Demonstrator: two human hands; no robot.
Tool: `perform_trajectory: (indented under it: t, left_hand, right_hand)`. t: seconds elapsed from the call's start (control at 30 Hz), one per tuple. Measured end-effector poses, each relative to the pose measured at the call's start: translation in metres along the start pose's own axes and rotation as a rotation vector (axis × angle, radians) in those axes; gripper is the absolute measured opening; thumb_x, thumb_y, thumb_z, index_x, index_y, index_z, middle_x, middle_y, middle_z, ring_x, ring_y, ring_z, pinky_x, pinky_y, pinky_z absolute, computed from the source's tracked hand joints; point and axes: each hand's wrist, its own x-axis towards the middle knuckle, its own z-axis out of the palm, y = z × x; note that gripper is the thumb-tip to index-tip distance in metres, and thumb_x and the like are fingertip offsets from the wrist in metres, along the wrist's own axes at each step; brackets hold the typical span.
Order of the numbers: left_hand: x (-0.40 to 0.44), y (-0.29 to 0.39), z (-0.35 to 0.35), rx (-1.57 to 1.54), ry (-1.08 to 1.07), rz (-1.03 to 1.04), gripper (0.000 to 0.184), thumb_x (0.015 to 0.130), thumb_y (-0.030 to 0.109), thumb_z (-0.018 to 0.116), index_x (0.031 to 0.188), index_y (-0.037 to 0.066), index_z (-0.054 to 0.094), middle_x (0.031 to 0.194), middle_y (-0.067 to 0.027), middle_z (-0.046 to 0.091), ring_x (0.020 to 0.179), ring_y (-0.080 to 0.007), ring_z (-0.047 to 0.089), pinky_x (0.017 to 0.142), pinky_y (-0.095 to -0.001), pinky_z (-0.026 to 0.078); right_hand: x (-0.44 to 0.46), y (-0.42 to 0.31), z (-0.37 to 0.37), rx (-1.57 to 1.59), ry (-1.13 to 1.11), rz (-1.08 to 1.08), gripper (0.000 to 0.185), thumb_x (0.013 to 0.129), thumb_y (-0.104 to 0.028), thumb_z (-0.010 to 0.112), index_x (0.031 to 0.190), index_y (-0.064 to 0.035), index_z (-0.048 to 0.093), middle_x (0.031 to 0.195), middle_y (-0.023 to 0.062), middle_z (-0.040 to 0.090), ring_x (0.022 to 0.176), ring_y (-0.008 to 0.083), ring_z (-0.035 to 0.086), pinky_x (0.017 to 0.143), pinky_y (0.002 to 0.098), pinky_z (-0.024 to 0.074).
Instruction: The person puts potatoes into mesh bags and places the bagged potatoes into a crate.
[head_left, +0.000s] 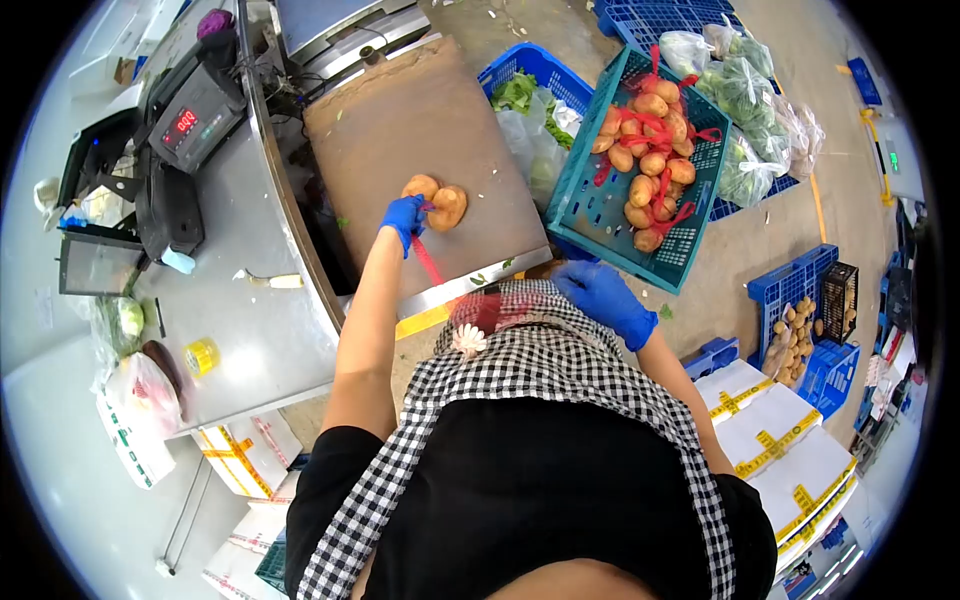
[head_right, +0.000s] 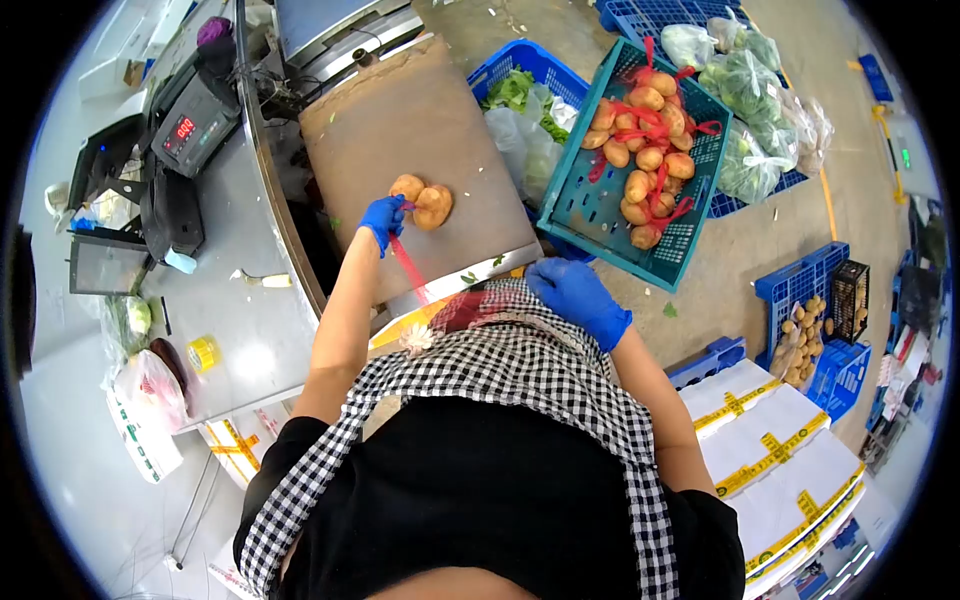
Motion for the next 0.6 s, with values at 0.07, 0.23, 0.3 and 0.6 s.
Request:
perform_trajectory:
  t: [0.07, 0.23, 0.3, 0.6]
  left_hand:
    - [-0.007, -0.006, -0.007, 0.003, -0.013, 0.008, 0.023, 0.087, 0.031, 0.050, 0.088, 0.009, 0.057, 0.053, -0.0019, 0.047, 0.041, -0.0129, 0.040, 0.043, -0.0260, 0.036]
    - [-0.059, -0.041, -0.010, -0.131, -0.079, 0.064, 0.028, 0.086, 0.033, 0.051, 0.091, 0.006, 0.054, 0.071, -0.0162, 0.064, 0.049, -0.0188, 0.056, 0.048, -0.0284, 0.047]
    - [-0.074, -0.063, -0.011, -0.275, -0.107, 0.043, 0.027, 0.086, 0.029, 0.049, 0.094, 0.003, 0.055, 0.082, -0.0187, 0.064, 0.066, -0.0258, 0.063, 0.062, -0.0334, 0.052]
    - [-0.138, -0.084, 0.007, 0.298, -0.386, 0.767, 0.024, 0.081, 0.015, 0.046, 0.096, 0.002, 0.060, 0.089, -0.0107, 0.063, 0.082, -0.0232, 0.058, 0.080, -0.0317, 0.045]
  right_hand:
    - [0.017, -0.014, 0.002, 0.074, -0.003, 0.021, 0.019, 0.082, -0.019, 0.054, 0.086, -0.0018, 0.061, 0.082, 0.0177, 0.061, 0.073, 0.0323, 0.059, 0.066, 0.0366, 0.0463]
    - [0.066, -0.019, 0.057, 0.249, 0.077, 0.095, 0.030, 0.083, -0.027, 0.055, 0.094, 0.0001, 0.060, 0.087, 0.0166, 0.062, 0.081, 0.0259, 0.060, 0.074, 0.0333, 0.0456]
    - [0.087, -0.017, 0.088, 0.234, 0.081, 0.068, 0.034, 0.083, -0.031, 0.056, 0.097, 0.0003, 0.060, 0.091, 0.0158, 0.062, 0.083, 0.0248, 0.060, 0.076, 0.0330, 0.0455]
    - [0.139, -0.040, 0.144, 0.984, -0.445, 0.648, 0.035, 0.083, -0.028, 0.057, 0.101, 0.0014, 0.058, 0.092, 0.0122, 0.062, 0.082, 0.0173, 0.060, 0.078, 0.0277, 0.0458]
